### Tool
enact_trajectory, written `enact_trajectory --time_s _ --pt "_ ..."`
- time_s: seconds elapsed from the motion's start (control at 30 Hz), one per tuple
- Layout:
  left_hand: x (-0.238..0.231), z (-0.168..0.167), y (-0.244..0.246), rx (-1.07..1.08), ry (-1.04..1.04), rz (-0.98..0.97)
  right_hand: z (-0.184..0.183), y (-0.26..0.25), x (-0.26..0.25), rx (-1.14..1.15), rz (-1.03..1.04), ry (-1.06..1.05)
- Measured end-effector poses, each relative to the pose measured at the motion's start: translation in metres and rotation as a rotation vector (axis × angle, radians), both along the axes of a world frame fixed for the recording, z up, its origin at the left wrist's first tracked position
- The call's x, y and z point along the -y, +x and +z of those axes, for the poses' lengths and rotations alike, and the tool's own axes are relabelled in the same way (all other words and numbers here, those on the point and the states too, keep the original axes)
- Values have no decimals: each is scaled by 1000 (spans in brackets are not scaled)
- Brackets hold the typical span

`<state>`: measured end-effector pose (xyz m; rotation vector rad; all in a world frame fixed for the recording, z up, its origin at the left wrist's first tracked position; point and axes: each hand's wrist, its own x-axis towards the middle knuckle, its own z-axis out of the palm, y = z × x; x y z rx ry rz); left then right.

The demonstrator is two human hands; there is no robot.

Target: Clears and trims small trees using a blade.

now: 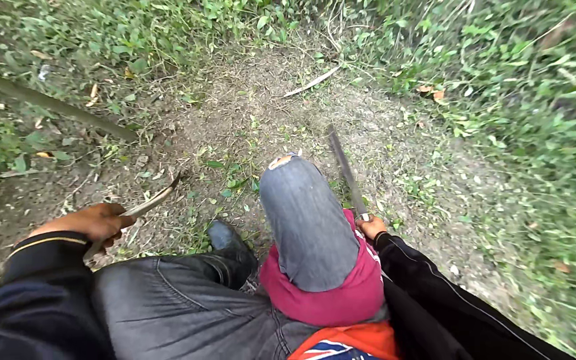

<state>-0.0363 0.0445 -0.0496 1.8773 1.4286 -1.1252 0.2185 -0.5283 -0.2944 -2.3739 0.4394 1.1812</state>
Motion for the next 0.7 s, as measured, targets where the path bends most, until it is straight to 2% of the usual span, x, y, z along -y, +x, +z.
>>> enact_trajectory --time_s 0.13,0.2,0.27,0.33,0.37,0.4,0.43,0.47,0.5,0.57,0.7 --pt "-5 -6 -7 37 17 3 19 12 -59 107 -530 204" --pt "0 -1 -2 41 29 14 31 16 -94 129 -595 217" --pt "5 3 2 42 33 21 25 11 -93 40 -296 104" --pt "3 1 2 34 33 10 -19 -2 -54 -34 176 25" --pt "-3 -5 -2 44 31 0 -49 -11 -31 14 310 24" --pt "-9 -10 -6 63 23 -2 -60 -15 -14 5 372 36" --pt "-9 -12 -9 77 17 12 -51 -15 -5 -38 396 9" --pt "-7 -12 -11 84 14 27 -28 -13 -3 -90 391 -22" --pt "-6 -9 -11 85 15 34 -9 -14 -2 -98 357 -39" --pt "-6 -6 -9 82 14 29 5 -14 5 -47 220 -46" --pt "-7 -7 -8 73 11 12 9 -3 -21 83 -292 75"
